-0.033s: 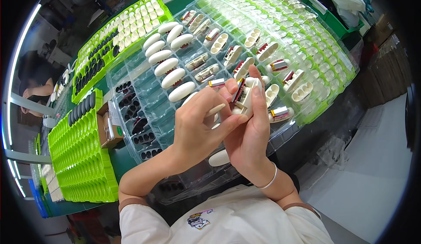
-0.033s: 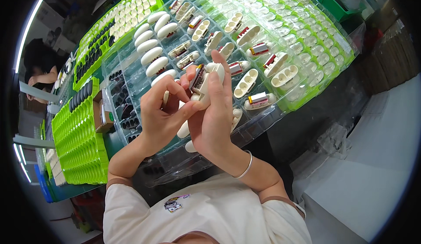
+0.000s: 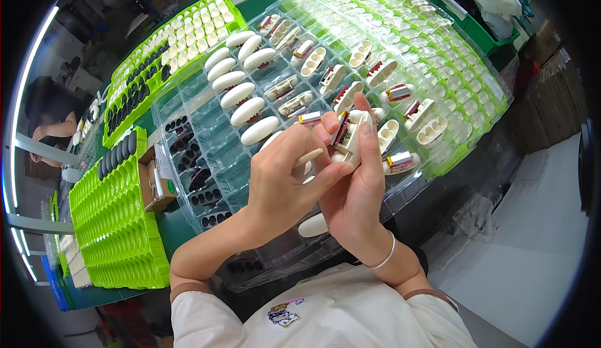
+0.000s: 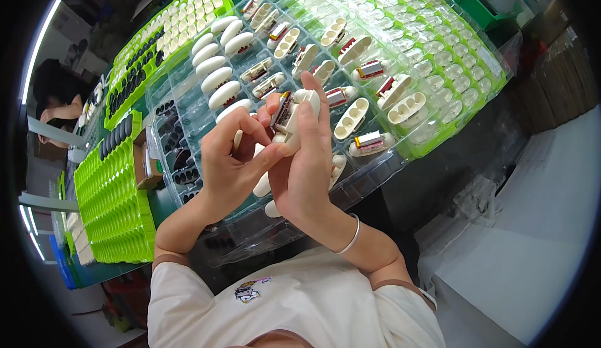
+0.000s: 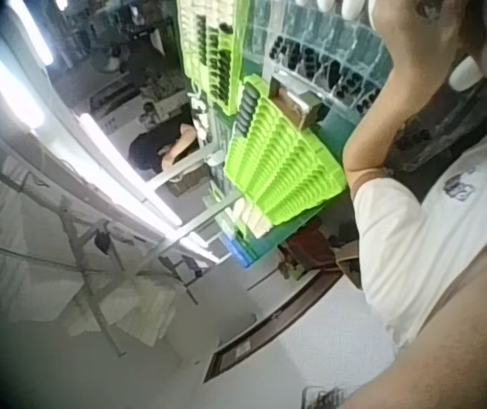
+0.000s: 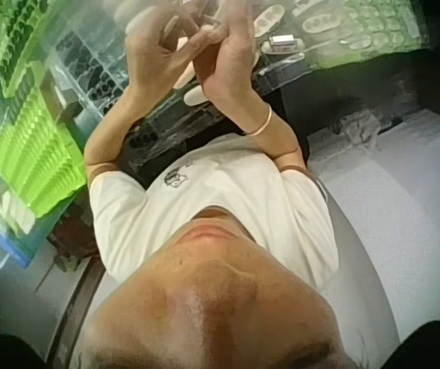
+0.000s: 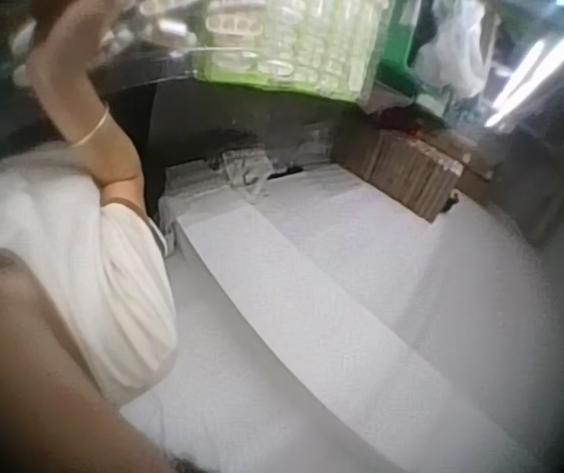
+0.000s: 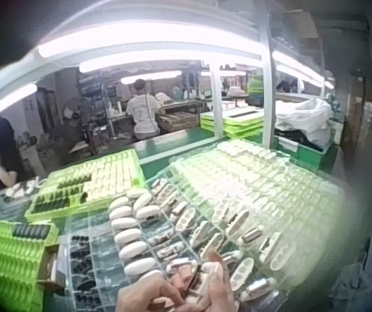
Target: The person assembles small white oval electronic devices by inserting batteries and wooden sticks into the halves, then closing the cases. The person repeatedly picks up device halves from green trays, inserts components, and places the finished units back into the trays.
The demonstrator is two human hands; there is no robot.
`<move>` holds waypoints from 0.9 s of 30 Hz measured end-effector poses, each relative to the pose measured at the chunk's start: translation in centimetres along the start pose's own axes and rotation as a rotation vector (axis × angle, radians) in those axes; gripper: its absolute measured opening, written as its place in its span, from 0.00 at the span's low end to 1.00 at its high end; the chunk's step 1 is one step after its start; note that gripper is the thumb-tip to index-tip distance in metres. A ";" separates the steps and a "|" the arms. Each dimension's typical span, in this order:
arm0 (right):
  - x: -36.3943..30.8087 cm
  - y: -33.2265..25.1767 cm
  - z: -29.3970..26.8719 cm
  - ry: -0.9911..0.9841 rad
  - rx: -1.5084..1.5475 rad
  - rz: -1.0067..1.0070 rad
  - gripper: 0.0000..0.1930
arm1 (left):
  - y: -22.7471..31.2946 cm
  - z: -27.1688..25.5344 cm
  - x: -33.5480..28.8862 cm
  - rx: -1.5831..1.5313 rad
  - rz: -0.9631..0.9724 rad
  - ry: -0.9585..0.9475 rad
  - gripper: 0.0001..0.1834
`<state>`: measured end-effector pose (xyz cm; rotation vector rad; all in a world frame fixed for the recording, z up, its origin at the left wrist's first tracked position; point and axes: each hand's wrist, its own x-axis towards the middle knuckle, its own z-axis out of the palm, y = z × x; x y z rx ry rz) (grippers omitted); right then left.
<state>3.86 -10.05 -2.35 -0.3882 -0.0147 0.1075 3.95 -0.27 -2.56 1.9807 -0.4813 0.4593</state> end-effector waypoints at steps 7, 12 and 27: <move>0.8 -1.0 0.7 0.018 0.100 -0.171 0.19 | 3.4 -1.8 -0.2 -0.036 -0.136 -0.285 0.10; 0.0 -0.8 1.7 -0.029 -0.120 -0.373 0.21 | 4.1 -0.7 -1.2 0.161 -0.050 -0.382 0.06; -0.1 -0.5 1.6 -0.048 -0.194 -0.457 0.20 | 3.0 0.1 -1.9 0.125 0.068 -0.266 0.07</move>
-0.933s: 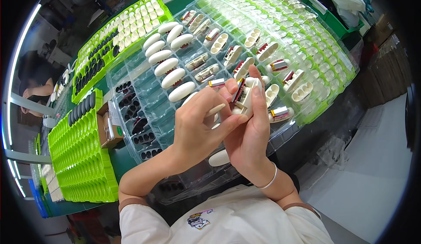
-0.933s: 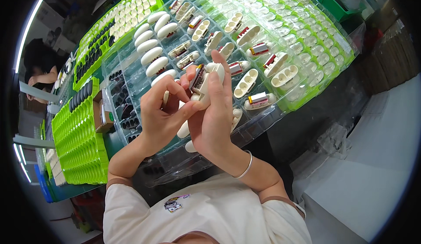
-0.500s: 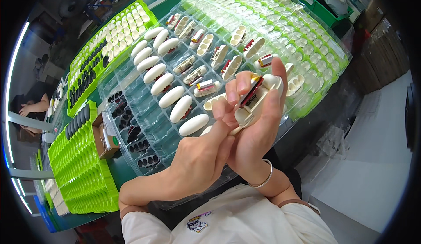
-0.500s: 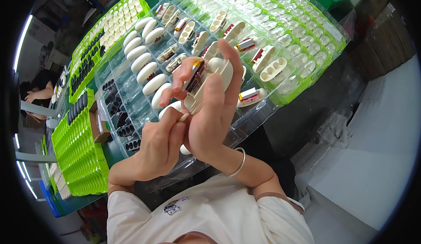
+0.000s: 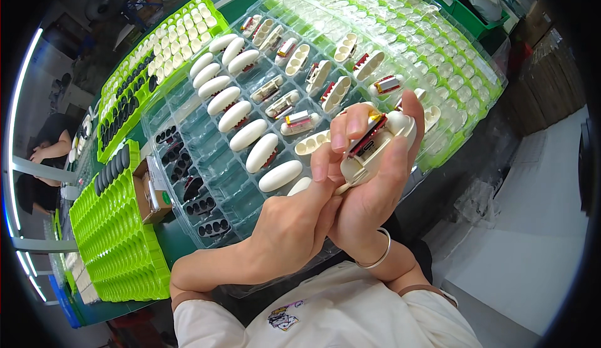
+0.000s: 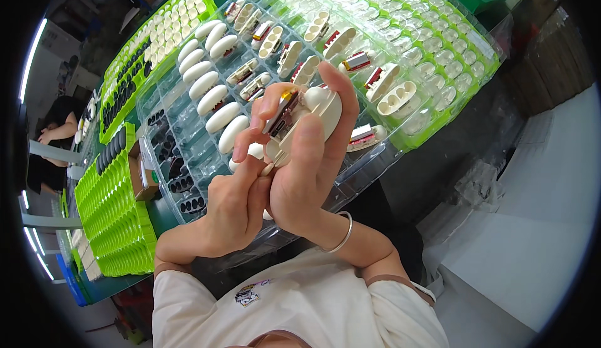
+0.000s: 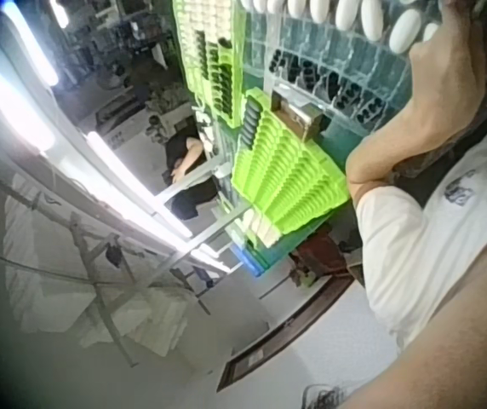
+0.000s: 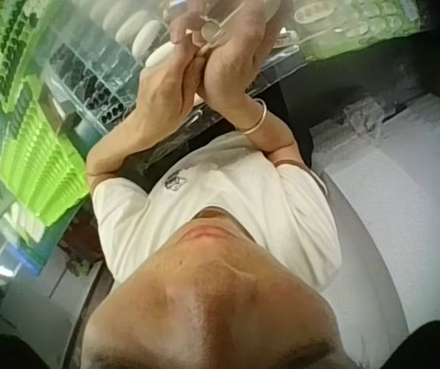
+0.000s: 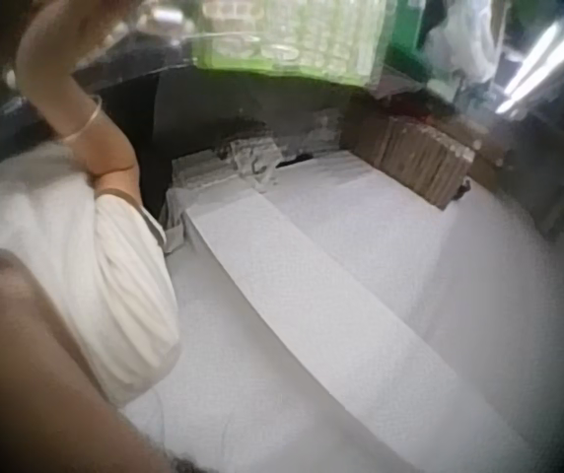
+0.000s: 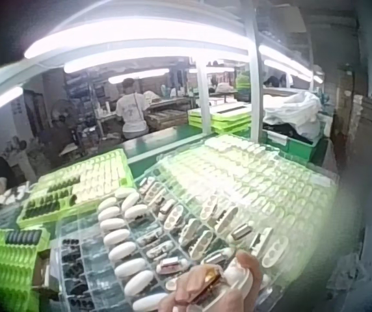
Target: The person assembles small white oval electronic devices by inserting batteries and wooden sticks into the halves, then closing the cases. The person repeatedly picks up device halves from green trays, inserts components, and places the finished units back into the trays.
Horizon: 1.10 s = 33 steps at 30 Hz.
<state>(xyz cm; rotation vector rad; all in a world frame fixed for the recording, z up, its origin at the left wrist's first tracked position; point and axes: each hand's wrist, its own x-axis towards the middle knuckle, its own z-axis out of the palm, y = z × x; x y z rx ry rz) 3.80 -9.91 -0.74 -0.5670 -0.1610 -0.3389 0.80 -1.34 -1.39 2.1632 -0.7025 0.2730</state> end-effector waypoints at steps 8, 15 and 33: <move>-0.1 0.1 -0.3 -0.036 -0.048 -0.024 0.19 | 0.3 -0.1 0.0 0.029 -0.031 -0.019 0.05; -0.6 0.5 -0.8 -0.123 -0.136 -0.058 0.16 | 0.6 -0.4 0.0 0.074 -0.065 -0.021 0.04; -0.6 1.3 -0.7 -0.024 -0.026 0.020 0.16 | 0.6 -1.0 0.6 0.023 -0.160 -0.105 0.06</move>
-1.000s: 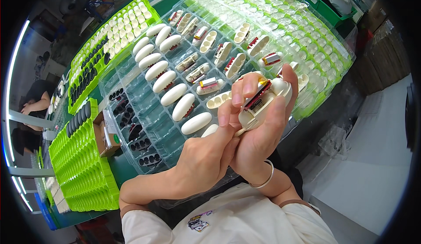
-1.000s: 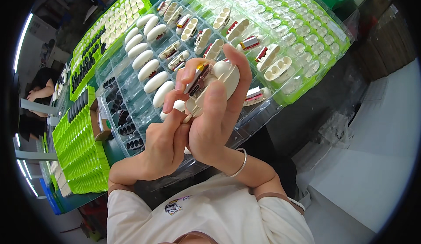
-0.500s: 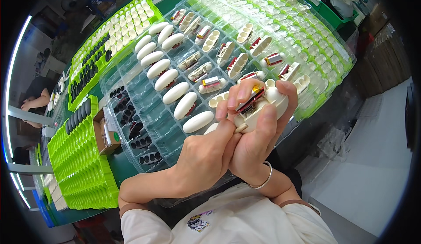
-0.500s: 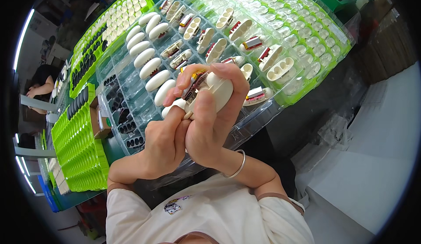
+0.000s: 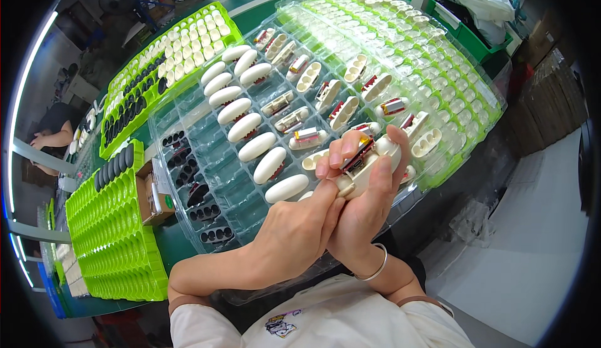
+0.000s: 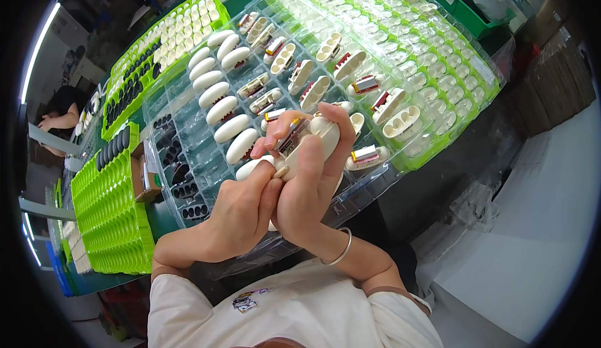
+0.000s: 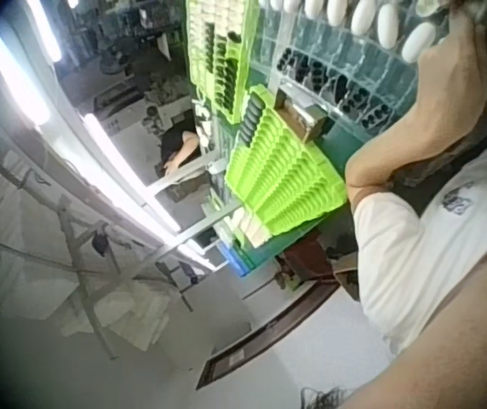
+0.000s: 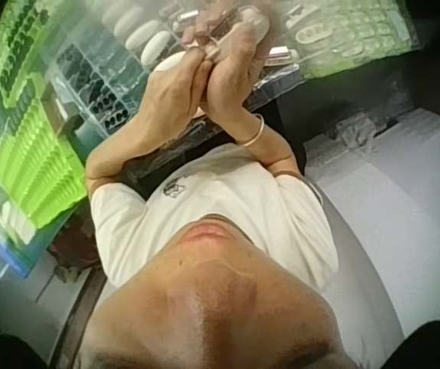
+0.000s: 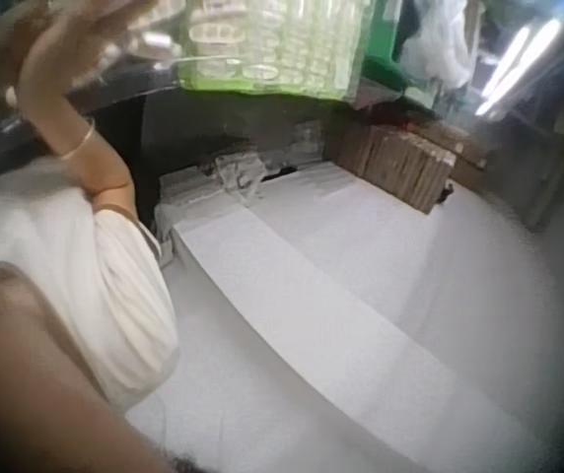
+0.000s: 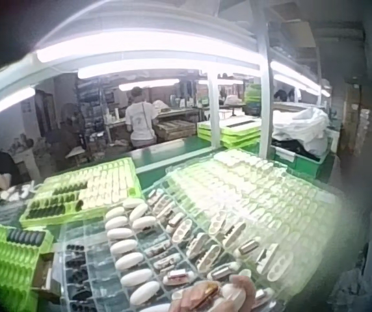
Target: The person assembles small white oval electronic devices by inserting batteries and wooden sticks into the halves, then closing the cases. The person repeatedly picks up device halves from green trays, inserts components, and places the finished units back into the trays.
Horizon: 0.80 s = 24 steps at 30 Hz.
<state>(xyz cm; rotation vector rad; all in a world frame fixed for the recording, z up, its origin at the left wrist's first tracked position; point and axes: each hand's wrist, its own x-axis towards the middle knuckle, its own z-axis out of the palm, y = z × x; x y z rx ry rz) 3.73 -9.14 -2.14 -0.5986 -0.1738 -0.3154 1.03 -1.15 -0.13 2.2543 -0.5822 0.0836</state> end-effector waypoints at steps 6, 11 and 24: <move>0.1 0.0 0.3 0.015 0.006 0.010 0.16 | -0.3 -0.1 0.1 -0.002 -0.002 -0.005 0.06; 0.1 0.1 0.1 0.015 0.090 0.030 0.16 | -0.3 0.0 0.1 0.027 -0.002 0.012 0.06; -0.3 -0.1 -0.6 -0.211 -0.245 -0.407 0.23 | -1.2 0.7 0.1 0.054 0.355 0.125 0.06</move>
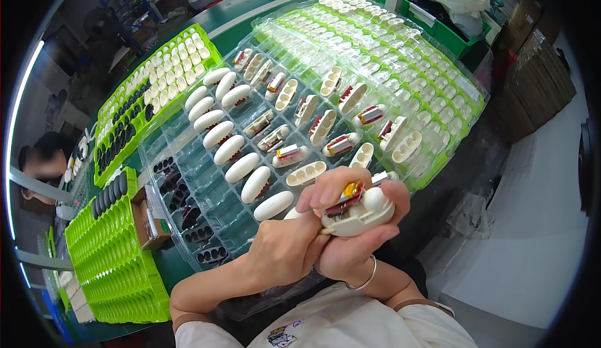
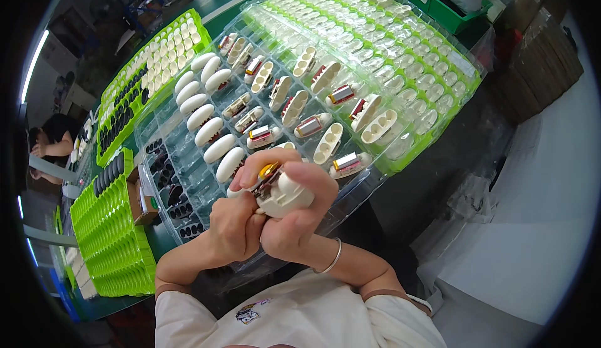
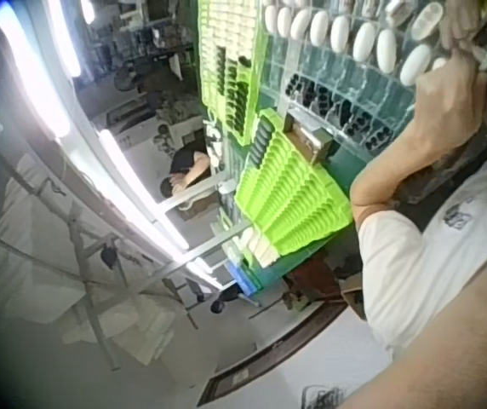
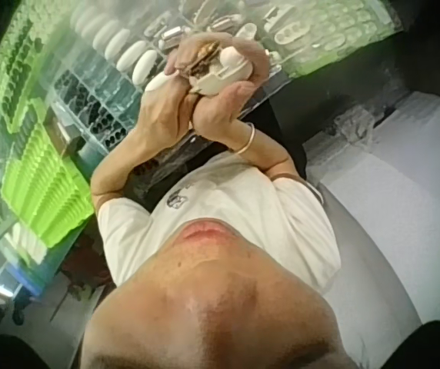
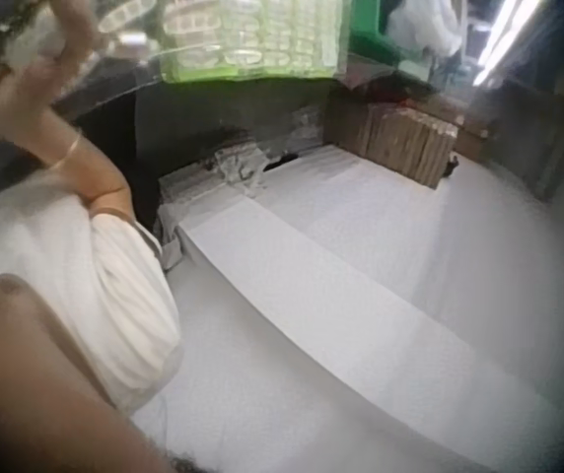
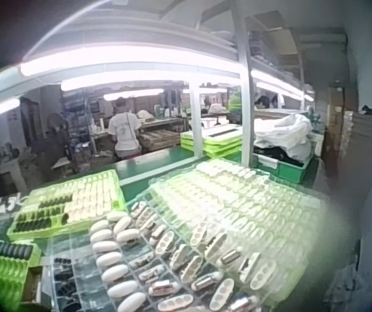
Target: The person assembles small white oval electronic devices by inserting batteries and wooden sticks into the halves, then closing the cases. The person repeatedly picks up device halves from green trays, inserts components, and places the finished units back into the trays.
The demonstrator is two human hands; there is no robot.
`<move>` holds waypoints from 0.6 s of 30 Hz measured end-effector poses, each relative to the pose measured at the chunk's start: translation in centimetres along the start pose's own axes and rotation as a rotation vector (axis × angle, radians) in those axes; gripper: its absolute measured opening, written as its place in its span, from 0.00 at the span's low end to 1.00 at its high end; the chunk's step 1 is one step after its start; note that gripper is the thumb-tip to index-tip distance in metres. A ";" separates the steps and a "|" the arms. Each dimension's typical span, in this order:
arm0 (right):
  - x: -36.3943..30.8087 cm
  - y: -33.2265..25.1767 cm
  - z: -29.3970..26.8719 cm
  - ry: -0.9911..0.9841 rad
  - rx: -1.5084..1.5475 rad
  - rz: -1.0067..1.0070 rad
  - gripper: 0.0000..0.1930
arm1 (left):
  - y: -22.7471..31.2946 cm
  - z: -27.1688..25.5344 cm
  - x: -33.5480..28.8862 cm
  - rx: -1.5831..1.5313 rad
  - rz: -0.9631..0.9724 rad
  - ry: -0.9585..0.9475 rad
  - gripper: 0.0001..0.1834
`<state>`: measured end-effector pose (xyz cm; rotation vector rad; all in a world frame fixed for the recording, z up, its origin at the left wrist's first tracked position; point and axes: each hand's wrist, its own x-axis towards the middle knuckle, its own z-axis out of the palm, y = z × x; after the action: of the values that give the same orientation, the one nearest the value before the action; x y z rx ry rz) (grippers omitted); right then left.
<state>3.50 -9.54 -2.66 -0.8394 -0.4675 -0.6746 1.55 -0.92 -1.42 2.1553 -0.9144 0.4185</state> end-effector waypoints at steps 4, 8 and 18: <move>0.0 -0.2 0.0 -0.049 -0.105 -0.129 0.23 | -1.0 0.7 -0.9 -0.081 0.081 -0.019 0.07; -0.1 -0.4 -0.1 -0.074 -0.103 -0.138 0.23 | -0.9 0.7 -1.0 -0.091 0.096 0.022 0.08; -0.3 -0.5 0.0 -0.037 -0.071 -0.122 0.21 | -0.9 0.6 -1.1 -0.079 0.112 0.019 0.08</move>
<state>2.89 -9.70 -2.61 -0.8970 -0.5341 -0.7934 1.46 -0.42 -2.81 2.0312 -1.0275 0.4499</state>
